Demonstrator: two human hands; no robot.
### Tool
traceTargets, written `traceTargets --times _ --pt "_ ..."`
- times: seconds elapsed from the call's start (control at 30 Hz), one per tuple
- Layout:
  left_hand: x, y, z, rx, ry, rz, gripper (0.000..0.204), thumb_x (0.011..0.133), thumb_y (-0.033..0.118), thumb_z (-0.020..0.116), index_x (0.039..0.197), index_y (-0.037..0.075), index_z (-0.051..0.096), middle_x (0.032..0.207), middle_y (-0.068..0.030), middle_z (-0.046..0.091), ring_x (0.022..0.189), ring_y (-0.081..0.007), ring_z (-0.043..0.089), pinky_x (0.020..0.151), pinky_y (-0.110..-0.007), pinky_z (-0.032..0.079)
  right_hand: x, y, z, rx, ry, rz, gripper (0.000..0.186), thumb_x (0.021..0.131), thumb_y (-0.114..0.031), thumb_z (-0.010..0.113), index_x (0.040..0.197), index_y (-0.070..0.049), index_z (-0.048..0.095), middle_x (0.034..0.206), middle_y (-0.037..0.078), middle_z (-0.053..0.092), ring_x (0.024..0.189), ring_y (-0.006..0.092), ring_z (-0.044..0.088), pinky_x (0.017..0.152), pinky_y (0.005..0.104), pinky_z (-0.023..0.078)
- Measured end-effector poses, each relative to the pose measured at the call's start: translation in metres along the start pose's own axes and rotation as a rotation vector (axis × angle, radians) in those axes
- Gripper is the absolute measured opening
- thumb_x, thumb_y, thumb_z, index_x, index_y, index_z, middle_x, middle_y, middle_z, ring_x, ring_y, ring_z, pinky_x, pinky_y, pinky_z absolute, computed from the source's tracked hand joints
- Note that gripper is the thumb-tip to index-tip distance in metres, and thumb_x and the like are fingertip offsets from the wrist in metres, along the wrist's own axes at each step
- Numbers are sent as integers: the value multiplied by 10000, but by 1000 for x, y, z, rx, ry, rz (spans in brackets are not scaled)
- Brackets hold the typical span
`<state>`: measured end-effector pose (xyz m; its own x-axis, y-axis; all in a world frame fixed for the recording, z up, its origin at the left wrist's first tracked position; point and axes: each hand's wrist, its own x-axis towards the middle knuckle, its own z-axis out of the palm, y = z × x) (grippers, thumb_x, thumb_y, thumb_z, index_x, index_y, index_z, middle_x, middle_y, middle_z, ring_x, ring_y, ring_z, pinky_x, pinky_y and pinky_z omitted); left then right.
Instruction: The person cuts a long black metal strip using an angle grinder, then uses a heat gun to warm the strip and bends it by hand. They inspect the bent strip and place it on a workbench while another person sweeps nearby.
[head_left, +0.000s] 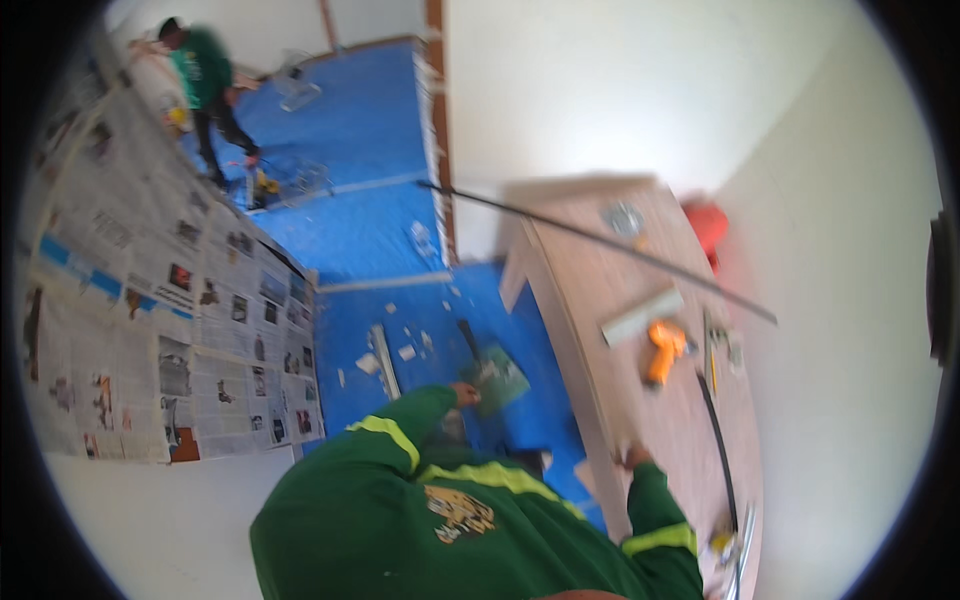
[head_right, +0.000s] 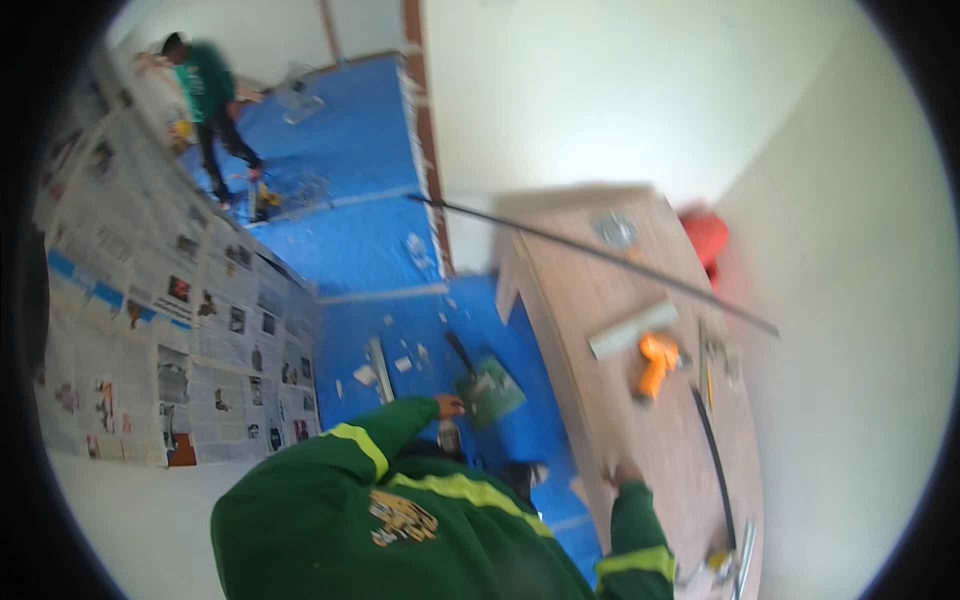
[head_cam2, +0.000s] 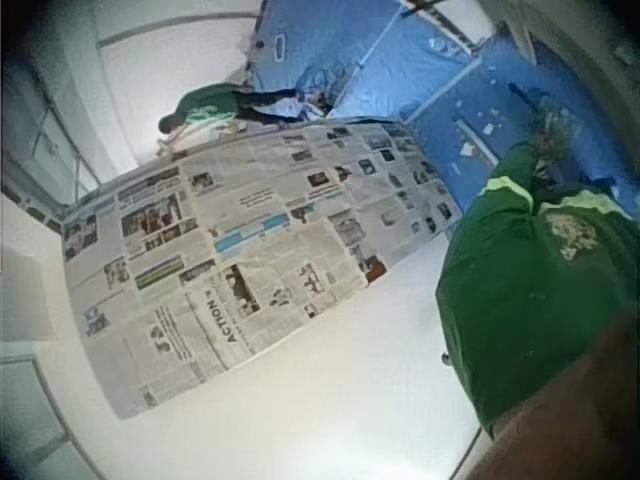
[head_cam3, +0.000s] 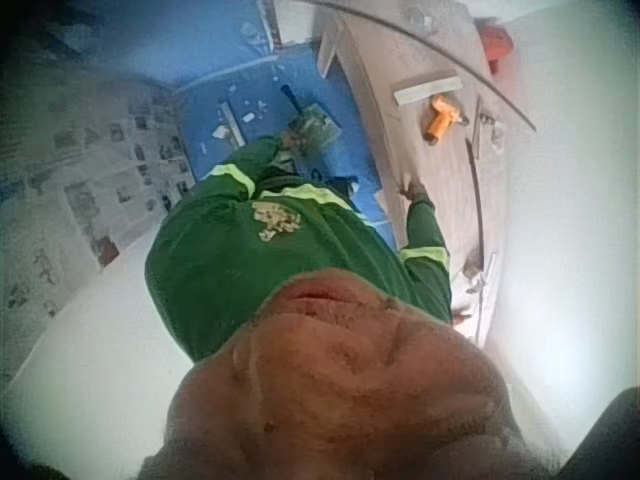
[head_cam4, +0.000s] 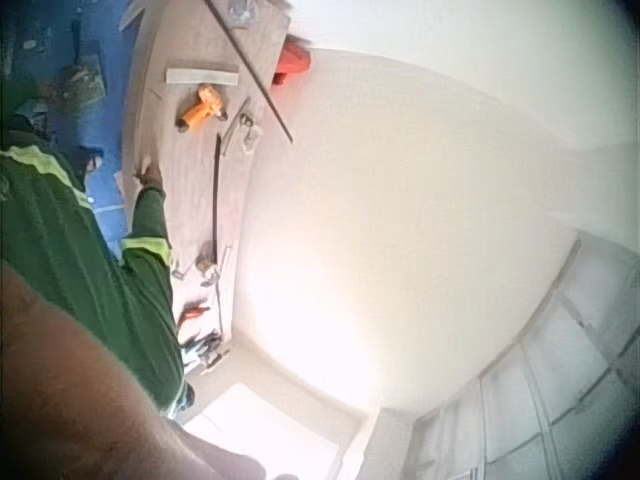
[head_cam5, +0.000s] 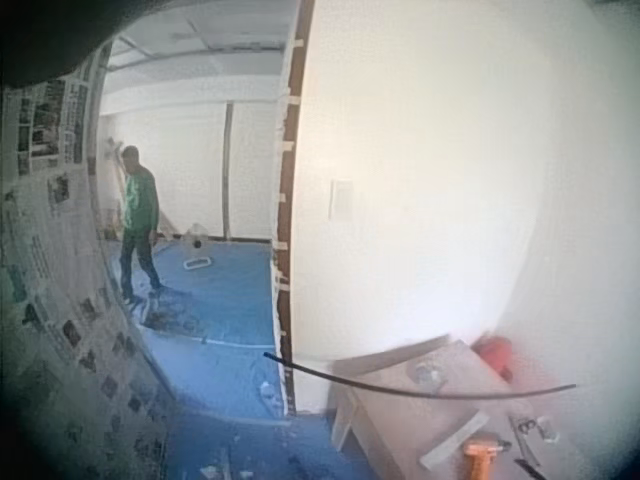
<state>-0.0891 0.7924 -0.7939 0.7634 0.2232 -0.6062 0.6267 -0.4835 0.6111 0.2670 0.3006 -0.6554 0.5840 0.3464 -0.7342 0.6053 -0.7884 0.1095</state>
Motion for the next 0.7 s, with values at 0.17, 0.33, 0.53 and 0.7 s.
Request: traceTargets --times 0.17,0.33,0.53,0.7 --pt "-59 -44 33 -67 -314 -163 603 853 498 901 1331 140 823 1343 -175 784 1209 -351 756 1083 -467 575 -26 -9 -23 138 -50 38 717 752 -474 995 1204 32 762 1214 270 774 1191 433 732 1049 504 580" --pt "-46 -50 -39 -395 543 -318 906 926 357 885 1649 43 439 1428 -254 667 1224 -418 706 1028 -547 593 -53 -22 -45 207 -1 19 652 741 -491 1003 1058 29 772 1064 255 793 1047 420 778 976 511 596" --pt "-1 4 -132 -266 739 -63 1115 887 336 925 1747 93 258 1674 -311 357 1540 -530 379 1223 -592 442 -56 -27 -49 145 24 1 639 752 -475 1001 1057 35 766 1086 260 786 1080 430 763 965 508 592" --pt "42 46 -167 -54 473 -132 829 992 293 830 1691 120 419 1646 -285 399 1397 -478 563 1157 -550 521 -57 -27 -49 174 -20 56 633 751 -478 1003 1041 25 754 1080 258 778 1065 444 758 944 520 594"
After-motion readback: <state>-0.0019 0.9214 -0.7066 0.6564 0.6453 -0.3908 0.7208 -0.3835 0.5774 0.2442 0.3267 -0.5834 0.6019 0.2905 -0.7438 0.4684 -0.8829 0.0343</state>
